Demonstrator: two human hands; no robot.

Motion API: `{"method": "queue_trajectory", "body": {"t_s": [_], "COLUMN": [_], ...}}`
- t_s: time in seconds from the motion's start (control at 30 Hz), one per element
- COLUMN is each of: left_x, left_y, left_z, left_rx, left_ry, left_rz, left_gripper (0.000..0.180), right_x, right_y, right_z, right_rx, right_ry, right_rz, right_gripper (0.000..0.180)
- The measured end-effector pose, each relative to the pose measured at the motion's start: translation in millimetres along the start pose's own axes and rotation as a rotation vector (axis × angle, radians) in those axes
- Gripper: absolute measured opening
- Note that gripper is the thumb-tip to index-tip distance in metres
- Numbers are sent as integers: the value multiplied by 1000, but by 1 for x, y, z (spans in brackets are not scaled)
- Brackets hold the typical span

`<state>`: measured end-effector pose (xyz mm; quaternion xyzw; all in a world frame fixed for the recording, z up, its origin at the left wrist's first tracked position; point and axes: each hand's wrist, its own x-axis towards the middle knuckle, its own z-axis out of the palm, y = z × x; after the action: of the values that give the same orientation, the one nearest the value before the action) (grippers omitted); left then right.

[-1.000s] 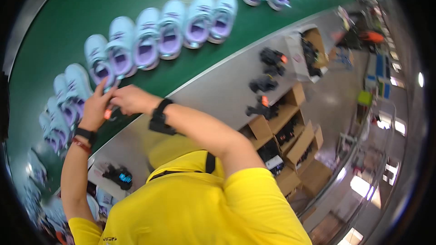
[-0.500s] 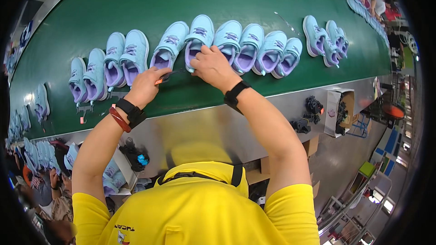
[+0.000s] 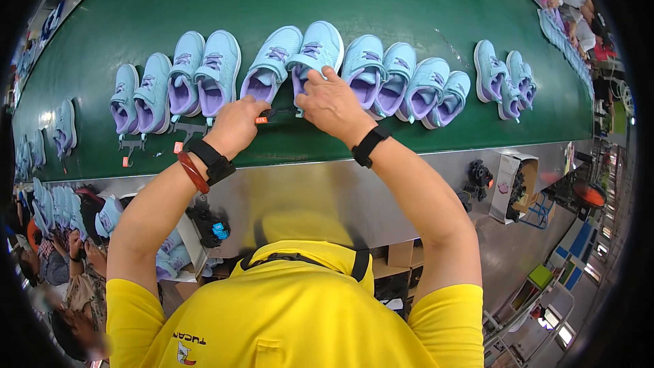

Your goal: The person attaches black plastic security tags to pairs of light blue and purple sneakers arranged on a green conveyor belt. They pick up a tag, clip it onto the shoe's tongue, and move to the next pair, repeating the process for multiple shoes.

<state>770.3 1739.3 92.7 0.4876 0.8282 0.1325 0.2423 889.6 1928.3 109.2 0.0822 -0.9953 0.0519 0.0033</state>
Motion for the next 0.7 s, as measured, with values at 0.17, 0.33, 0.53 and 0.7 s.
{"method": "queue_trajectory", "body": {"t_s": [0.17,0.33,0.53,0.7], "left_x": [-5,-9,-9,-8], "left_y": [4,5,7,9], "left_z": [2,4,8,8], "left_rx": [-23,-21,-10,-3], "left_ry": [-14,24,31,29], "left_rz": [-31,-51,-64,-74], "left_gripper": [32,31,29,29], "right_x": [5,-1,-4,-4], "right_y": [-2,-1,2,1], "right_z": [6,0,1,1], "right_rx": [-3,75,102,96], "right_ry": [-33,9,34,20], "right_rz": [24,62,70,56], "right_gripper": [7,9,15,15]}}
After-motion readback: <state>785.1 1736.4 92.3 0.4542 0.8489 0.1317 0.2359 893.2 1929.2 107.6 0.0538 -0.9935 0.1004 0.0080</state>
